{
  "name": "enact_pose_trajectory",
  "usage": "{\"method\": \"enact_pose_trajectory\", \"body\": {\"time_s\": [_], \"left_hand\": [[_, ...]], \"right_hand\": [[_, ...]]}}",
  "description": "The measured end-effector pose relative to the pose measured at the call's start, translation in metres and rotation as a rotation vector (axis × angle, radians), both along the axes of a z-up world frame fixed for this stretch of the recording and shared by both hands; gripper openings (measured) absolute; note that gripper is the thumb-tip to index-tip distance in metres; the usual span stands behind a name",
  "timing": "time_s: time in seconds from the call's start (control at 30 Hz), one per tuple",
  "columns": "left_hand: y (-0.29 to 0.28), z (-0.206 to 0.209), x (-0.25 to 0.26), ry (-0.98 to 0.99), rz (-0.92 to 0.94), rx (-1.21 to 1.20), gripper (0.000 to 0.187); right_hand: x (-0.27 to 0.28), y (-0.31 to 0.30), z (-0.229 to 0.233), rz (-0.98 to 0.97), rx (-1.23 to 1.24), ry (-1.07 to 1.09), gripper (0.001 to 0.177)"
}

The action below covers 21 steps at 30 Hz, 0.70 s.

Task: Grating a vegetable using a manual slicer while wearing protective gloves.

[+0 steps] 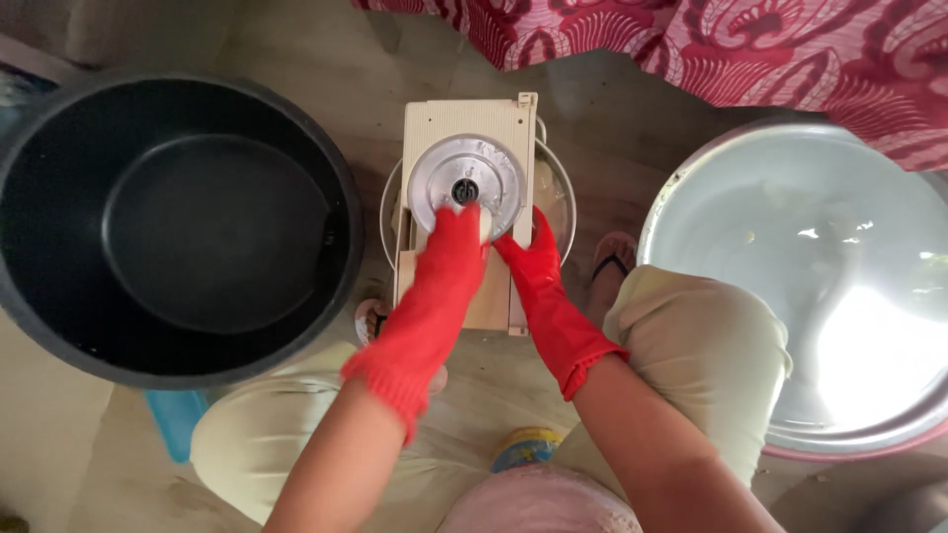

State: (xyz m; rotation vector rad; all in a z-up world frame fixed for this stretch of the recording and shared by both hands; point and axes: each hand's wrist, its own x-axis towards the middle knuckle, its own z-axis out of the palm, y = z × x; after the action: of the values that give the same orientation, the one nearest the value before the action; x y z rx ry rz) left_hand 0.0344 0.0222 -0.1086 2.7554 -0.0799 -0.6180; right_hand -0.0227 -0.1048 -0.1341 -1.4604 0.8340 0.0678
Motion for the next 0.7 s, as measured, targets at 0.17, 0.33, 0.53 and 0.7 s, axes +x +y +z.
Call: {"method": "enact_pose_trajectory", "body": {"time_s": [0.17,0.33,0.53,0.7], "left_hand": [[-0.001,0.125,-0.071,0.313,0.440,-0.288,0.065],[-0.023,0.101,-0.035,0.064,0.002,-0.078,0.054],[-0.021,0.095,-0.034,0.091,0.450,-0.598,0.051],[0.012,0.097,-0.082,0.121,-0.013,-0.089,0.055]], "right_hand": [[-0.002,0.003,0.003,-0.048,0.084,-0.052,0.089],[-0.004,0.004,0.022,-0.036,0.065,-0.018,0.085],[-0.003,0.001,0.005,-0.012,0.069,-0.034,0.090],[0.002,0.004,-0.021,-0.065,0.080,-0.034,0.089]]}}
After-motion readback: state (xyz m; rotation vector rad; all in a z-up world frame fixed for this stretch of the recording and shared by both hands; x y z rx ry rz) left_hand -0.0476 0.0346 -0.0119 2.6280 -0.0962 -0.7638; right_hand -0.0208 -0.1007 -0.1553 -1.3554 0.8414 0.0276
